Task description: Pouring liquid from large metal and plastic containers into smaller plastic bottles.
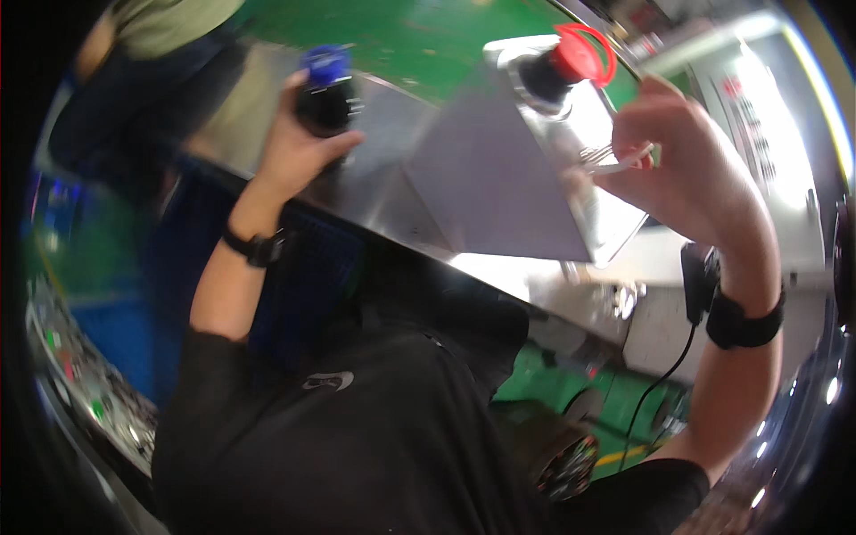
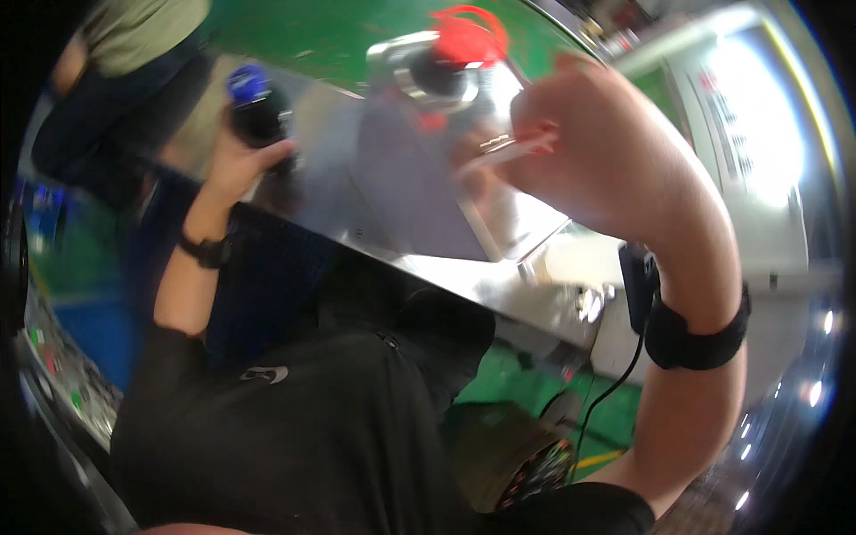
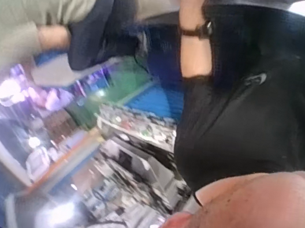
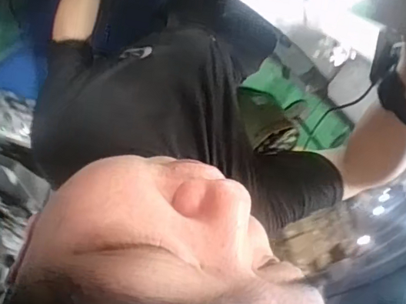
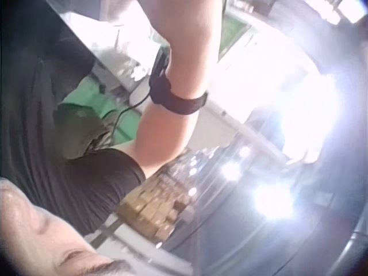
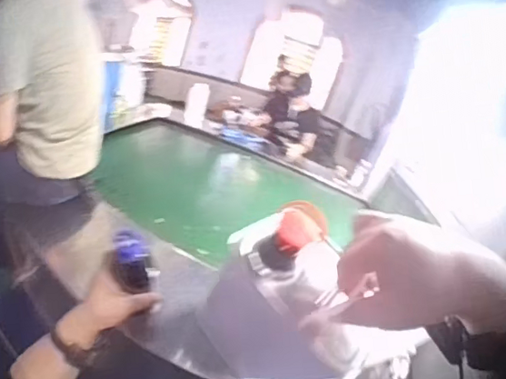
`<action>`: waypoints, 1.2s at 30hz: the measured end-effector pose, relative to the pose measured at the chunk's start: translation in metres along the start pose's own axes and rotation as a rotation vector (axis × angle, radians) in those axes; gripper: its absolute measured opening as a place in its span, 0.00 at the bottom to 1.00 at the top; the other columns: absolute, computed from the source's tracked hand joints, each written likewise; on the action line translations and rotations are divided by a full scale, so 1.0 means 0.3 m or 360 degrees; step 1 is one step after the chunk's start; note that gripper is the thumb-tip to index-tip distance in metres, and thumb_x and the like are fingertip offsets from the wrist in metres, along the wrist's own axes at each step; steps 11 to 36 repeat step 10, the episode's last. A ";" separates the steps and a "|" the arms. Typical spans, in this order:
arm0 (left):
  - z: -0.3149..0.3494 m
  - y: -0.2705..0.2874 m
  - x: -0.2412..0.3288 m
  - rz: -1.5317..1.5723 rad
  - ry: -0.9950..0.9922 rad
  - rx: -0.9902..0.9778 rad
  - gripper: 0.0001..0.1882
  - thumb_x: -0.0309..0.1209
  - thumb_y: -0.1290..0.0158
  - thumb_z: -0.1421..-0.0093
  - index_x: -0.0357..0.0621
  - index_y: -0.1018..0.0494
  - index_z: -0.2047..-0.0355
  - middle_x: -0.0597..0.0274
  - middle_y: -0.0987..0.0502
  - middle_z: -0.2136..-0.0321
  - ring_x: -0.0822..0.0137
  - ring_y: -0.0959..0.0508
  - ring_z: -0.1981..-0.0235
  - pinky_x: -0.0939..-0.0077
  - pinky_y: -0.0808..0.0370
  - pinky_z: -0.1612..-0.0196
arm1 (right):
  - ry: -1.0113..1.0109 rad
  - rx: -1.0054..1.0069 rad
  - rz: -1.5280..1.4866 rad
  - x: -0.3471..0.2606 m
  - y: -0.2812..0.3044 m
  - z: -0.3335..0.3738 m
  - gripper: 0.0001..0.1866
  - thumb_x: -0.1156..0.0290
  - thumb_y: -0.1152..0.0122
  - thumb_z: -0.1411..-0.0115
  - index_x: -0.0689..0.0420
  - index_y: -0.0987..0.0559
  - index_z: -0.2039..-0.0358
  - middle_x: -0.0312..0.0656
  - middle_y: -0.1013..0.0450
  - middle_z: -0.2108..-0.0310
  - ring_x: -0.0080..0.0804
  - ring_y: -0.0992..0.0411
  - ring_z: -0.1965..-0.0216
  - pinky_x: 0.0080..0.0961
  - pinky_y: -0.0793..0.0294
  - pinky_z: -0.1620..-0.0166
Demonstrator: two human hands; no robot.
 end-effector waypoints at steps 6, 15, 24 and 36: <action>0.012 0.075 0.003 -0.0125 0.0085 -0.0236 0.33 0.18 0.37 0.47 0.38 0.35 0.40 0.52 0.25 0.47 0.60 0.25 0.45 0.62 0.31 0.39 | 0.0070 0.0279 -0.0215 0.000 0.096 0.348 0.15 0.84 0.36 0.58 0.59 0.36 0.82 0.36 0.41 0.81 0.29 0.42 0.76 0.27 0.41 0.71; -0.018 -0.060 -0.015 -0.0080 0.0030 -0.0470 0.35 0.18 0.38 0.47 0.38 0.37 0.38 0.52 0.26 0.47 0.60 0.25 0.44 0.62 0.32 0.37 | -0.0489 0.0130 -0.0027 -0.033 0.199 0.698 0.12 0.81 0.40 0.56 0.55 0.35 0.86 0.35 0.35 0.82 0.30 0.33 0.77 0.32 0.33 0.57; -0.018 -0.060 -0.015 -0.0080 0.0030 -0.0470 0.35 0.18 0.38 0.47 0.38 0.37 0.38 0.52 0.26 0.47 0.60 0.25 0.44 0.62 0.32 0.37 | -0.0489 0.0130 -0.0027 -0.033 0.199 0.698 0.12 0.81 0.40 0.56 0.55 0.35 0.86 0.35 0.35 0.82 0.30 0.33 0.77 0.32 0.33 0.57; -0.018 -0.060 -0.015 -0.0080 0.0030 -0.0470 0.35 0.18 0.38 0.47 0.38 0.37 0.38 0.52 0.26 0.47 0.60 0.25 0.44 0.62 0.32 0.37 | -0.0489 0.0130 -0.0027 -0.033 0.199 0.698 0.12 0.81 0.40 0.56 0.55 0.35 0.86 0.35 0.35 0.82 0.30 0.33 0.77 0.32 0.33 0.57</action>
Point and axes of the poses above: each hand's wrist, its own z-axis away from the middle knuckle, its own y-axis out of the back of the hand, x = y × z, the point moved 1 cm from there along -z, towards the middle knuckle
